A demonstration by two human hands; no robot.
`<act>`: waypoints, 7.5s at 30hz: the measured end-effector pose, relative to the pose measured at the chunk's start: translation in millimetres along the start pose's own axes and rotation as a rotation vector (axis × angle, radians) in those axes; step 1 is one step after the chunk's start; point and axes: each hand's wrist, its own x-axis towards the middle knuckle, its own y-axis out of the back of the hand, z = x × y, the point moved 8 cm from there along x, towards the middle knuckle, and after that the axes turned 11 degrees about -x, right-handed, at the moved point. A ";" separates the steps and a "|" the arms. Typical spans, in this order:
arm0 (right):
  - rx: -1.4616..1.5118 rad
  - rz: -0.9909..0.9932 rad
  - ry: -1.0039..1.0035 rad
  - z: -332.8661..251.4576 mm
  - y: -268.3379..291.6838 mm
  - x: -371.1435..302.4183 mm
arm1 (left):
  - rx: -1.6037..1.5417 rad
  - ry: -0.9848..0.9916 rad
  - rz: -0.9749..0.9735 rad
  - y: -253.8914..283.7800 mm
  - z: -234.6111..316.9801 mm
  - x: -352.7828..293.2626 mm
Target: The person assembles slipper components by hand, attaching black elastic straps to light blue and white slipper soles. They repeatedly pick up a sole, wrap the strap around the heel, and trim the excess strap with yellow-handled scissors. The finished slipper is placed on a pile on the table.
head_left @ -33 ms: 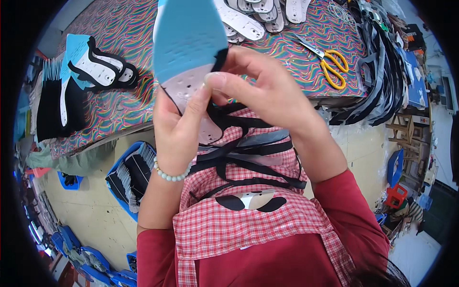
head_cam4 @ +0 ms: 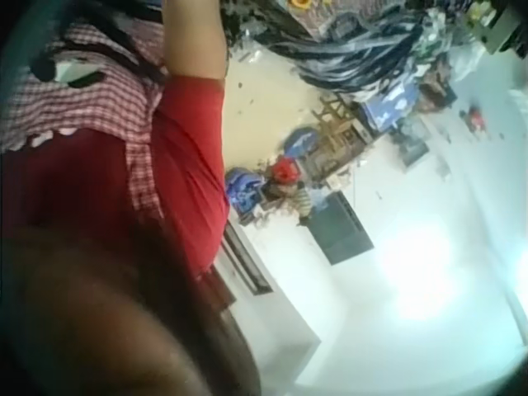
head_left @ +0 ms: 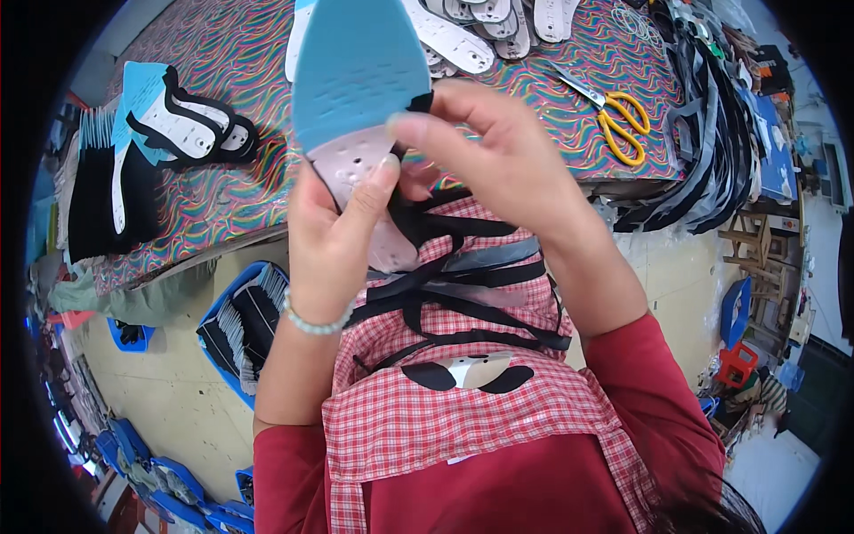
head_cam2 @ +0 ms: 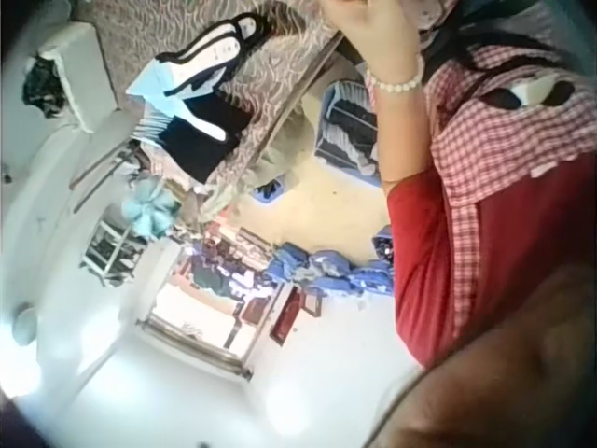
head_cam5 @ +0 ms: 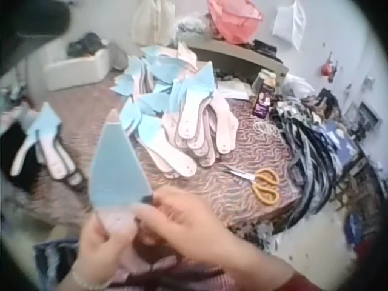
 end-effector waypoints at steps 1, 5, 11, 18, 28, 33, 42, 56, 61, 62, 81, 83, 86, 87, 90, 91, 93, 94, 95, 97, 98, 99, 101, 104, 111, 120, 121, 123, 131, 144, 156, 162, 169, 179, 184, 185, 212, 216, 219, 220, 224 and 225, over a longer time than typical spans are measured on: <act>0.020 -0.054 -0.067 6.6 -2.0 0.0 | -0.105 0.064 -0.060 1.0 -4.3 0.9; 0.034 -0.032 0.161 0.9 -4.9 2.5 | -0.302 0.190 -0.198 3.0 -7.3 6.5; 0.197 -0.315 -0.207 48.4 -33.8 -27.8 | -0.167 -0.032 -0.062 26.4 1.7 20.3; -0.637 -0.140 0.292 -14.3 -22.8 -25.3 | -0.719 -0.145 -0.018 20.6 25.6 23.5; -0.493 0.012 0.219 -8.8 -4.6 -31.6 | 0.065 0.343 0.027 37.3 -19.7 -28.2; -0.782 -0.291 0.483 -49.1 -4.0 -28.9 | 1.264 -0.500 -0.375 -28.3 82.4 -15.4; -0.071 0.001 0.212 -32.9 22.7 -7.1 | 0.228 0.107 -0.192 -3.0 39.1 -1.4; -0.217 0.247 0.366 -12.8 -7.5 -33.4 | -0.106 -0.178 0.168 7.0 29.5 2.6; -0.289 0.148 0.329 -8.8 -9.6 -47.9 | -0.462 -0.158 -0.044 1.3 19.2 4.6; -0.327 0.118 0.324 -11.7 -11.7 -49.8 | -0.412 -0.117 -0.016 5.4 16.8 2.4; -0.237 0.198 0.178 24.6 0.0 -47.6 | 0.173 0.090 0.044 -1.2 -9.4 3.8; -0.228 0.048 0.114 23.1 -10.6 -50.3 | 0.173 0.094 0.161 10.7 -4.3 2.5; -0.338 -0.284 0.113 32.8 6.9 -56.3 | 0.125 0.405 0.037 35.5 -1.8 -5.6; -0.379 -0.312 0.173 35.4 17.9 -56.8 | 0.128 0.565 -0.148 35.8 -8.3 -18.2; -0.662 0.057 0.161 52.0 101.7 -49.3 | -0.241 0.347 -0.104 75.1 14.7 -53.5; -0.590 0.246 -0.016 68.5 145.9 -53.2 | -0.586 0.274 -0.096 80.7 35.1 -52.9; -1.011 0.423 0.023 81.7 204.4 -59.0 | -1.211 0.152 -0.135 82.2 94.3 -56.7; -1.147 0.395 -0.006 101.5 224.3 -64.4 | -1.498 0.120 -0.190 79.5 129.2 -56.2; -1.168 0.297 -0.110 111.0 233.6 -67.9 | -1.460 -0.037 -0.222 98.7 161.5 -57.0; -1.176 0.084 -0.281 129.1 238.9 -65.1 | -1.322 -0.376 -0.206 134.2 226.9 -74.6; -1.211 0.086 -0.181 118.9 236.4 -68.2 | -1.429 -0.291 -0.188 156.8 238.0 -68.6; -1.210 0.076 -0.160 121.3 237.9 -70.9 | -1.531 -0.203 -0.167 186.1 248.0 -60.8; -1.202 0.012 -0.062 126.5 225.5 -54.3 | -1.014 -0.449 0.235 218.2 222.9 -65.3; -1.164 -0.010 -0.242 120.9 215.3 -60.6 | -0.023 -0.051 0.499 137.4 91.1 -24.2; -0.136 0.303 -0.491 127.8 192.3 -101.3 | -0.185 0.327 0.176 19.0 -29.3 12.3; 0.559 0.136 -0.438 65.1 -11.6 -54.3 | -0.340 0.484 0.218 23.8 -38.2 -4.0; 0.550 0.112 -0.441 64.2 -12.6 -38.4 | -0.371 0.527 0.217 25.9 -39.9 -9.4; 0.496 0.116 -0.385 60.4 -13.7 -31.2 | -0.493 0.567 0.262 31.2 -48.2 -15.2; -0.299 -0.437 -0.204 42.3 17.4 -93.8 | -0.834 0.596 0.222 17.9 -44.0 2.4; -0.299 -0.149 -0.124 54.3 13.7 -79.1 | -0.541 0.483 0.248 14.5 -41.7 23.6; -0.832 0.151 -0.001 40.2 135.3 -39.2 | 0.219 0.045 0.061 -6.6 -17.3 28.7; -0.502 -0.086 0.124 45.7 -0.7 -43.3 | -0.126 -0.230 0.144 -7.3 12.4 25.1; 0.244 -0.373 -0.466 80.7 -57.7 -82.3 | -0.456 -0.192 0.066 13.4 36.5 19.4; -0.279 -0.052 0.025 44.4 6.3 -41.8 | 0.524 -0.376 -0.990 -45.8 128.3 -14.1; -0.668 -0.022 0.209 52.2 52.1 -9.7 | 1.790 -0.325 -0.612 87.3 123.8 67.0; -0.741 -0.015 0.245 58.1 43.9 -7.1 | 1.829 -0.132 -0.588 122.2 111.5 70.0; -0.891 0.129 0.722 35.1 -72.9 85.7 | 1.536 0.152 0.293 158.1 13.1 239.1; -0.824 0.067 0.632 80.7 -80.9 93.8 | 1.426 0.254 0.159 119.4 -13.7 233.1; -0.572 0.077 0.463 67.1 -61.7 91.9 | 1.428 0.066 0.243 141.1 -15.6 245.0; -0.622 0.123 0.525 64.6 -62.6 87.0 | 1.384 0.062 0.263 142.9 -13.4 246.1; -0.788 0.238 0.669 57.9 -67.5 70.4 | 1.457 0.142 0.080 144.1 -40.7 257.5; -0.822 0.249 0.678 55.6 -67.5 68.0 | 1.450 0.169 0.044 150.7 -40.7 260.8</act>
